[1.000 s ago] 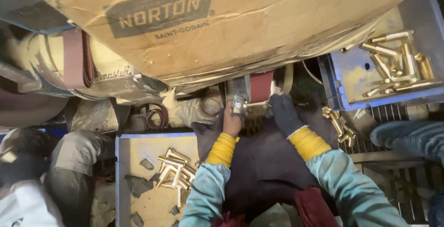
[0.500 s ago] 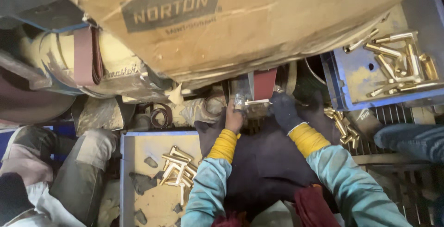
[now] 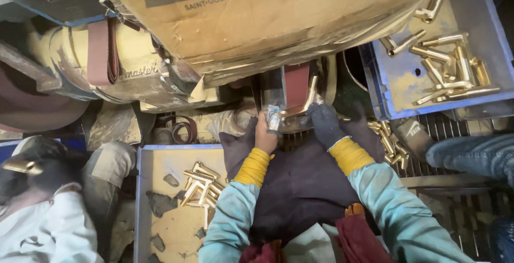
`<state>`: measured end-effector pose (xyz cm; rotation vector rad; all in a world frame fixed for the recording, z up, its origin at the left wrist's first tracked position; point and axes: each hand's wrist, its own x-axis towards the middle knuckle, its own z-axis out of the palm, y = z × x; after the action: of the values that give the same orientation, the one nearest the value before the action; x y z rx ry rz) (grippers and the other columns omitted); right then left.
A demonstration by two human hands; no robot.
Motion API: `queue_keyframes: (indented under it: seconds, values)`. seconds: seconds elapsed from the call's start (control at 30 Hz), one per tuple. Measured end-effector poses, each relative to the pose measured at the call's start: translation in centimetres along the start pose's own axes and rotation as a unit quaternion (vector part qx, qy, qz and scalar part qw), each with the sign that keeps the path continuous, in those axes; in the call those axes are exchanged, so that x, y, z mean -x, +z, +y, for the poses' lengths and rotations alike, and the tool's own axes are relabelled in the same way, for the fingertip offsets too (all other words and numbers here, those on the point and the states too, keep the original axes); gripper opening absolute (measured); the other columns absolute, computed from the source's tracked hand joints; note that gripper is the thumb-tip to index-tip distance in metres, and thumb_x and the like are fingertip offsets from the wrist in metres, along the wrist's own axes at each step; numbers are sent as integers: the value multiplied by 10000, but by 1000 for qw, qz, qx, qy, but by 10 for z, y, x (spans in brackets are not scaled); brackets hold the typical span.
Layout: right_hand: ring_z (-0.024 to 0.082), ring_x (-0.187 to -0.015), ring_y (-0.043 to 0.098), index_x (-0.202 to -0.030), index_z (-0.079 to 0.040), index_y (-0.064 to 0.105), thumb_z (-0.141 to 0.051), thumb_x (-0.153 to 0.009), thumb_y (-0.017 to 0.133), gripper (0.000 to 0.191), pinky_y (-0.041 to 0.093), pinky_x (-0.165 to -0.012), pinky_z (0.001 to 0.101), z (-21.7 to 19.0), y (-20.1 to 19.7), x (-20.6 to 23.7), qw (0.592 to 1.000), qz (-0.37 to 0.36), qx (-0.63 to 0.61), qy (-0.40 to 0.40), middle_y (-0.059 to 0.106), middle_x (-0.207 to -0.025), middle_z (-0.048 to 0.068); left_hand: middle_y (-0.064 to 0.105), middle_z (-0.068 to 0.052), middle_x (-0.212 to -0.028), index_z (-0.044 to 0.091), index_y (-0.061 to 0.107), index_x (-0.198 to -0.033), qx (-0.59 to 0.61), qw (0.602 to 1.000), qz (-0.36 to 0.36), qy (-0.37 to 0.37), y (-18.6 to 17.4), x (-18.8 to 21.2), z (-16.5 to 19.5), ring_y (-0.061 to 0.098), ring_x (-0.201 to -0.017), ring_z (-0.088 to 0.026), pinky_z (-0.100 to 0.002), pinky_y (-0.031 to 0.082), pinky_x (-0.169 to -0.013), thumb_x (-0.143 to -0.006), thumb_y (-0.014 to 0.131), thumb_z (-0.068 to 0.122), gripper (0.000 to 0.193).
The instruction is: The person uses a belt sander to grind and polish small brass-colored metal parts. They pick up each part, press it against the moving belt, and then place the finished piece into a blue bin. The process is repeated for multiple parts.
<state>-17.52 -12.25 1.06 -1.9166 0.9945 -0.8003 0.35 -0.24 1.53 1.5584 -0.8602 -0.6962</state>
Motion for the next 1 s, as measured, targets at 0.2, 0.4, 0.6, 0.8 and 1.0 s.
queue_keyframes:
  seconds: [0.2,0.4,0.6,0.8,1.0]
  values:
    - [262,-816,671,-1048,-29,637,-95,-1019,464,187,535,-755,388,6,4,-16,996,-22,11,-81,654,-935,125,674,-111,-981,31,573,-1118,-48,998,19,38,4,-12,-23,649,-907,-216,-344,517,-837,-984,561,48,136]
    - [249,-745,649,-971,-20,588,-132,-1061,417,223,519,-702,367,0,3,-19,998,-48,-31,-4,622,-886,132,632,-36,-886,70,577,-1089,163,977,10,-137,7,-21,-32,584,-739,-113,-263,471,-621,-926,450,-13,223]
    - [216,-660,595,-941,-8,578,-193,-1035,409,268,493,-627,364,-4,8,-24,966,-63,-160,195,613,-820,121,602,-45,-730,91,574,-1096,217,926,4,-308,11,-39,-34,495,-528,-119,-290,393,-454,-1067,457,192,157]
    - [243,-825,616,-1016,-58,621,-165,-1005,512,153,498,-764,378,3,13,-28,999,-18,-6,27,646,-905,113,626,-96,-741,-67,675,-1069,127,932,-47,-336,16,-53,-55,559,-536,-160,-314,417,-437,-1024,433,110,303]
    - [231,-914,658,-1076,-28,609,-112,-1064,501,137,551,-888,378,-2,-14,8,984,-64,123,-114,662,-990,109,646,-40,-795,119,596,-1193,255,933,-6,-253,16,-27,-31,502,-541,-95,-268,357,-437,-1010,476,155,222]
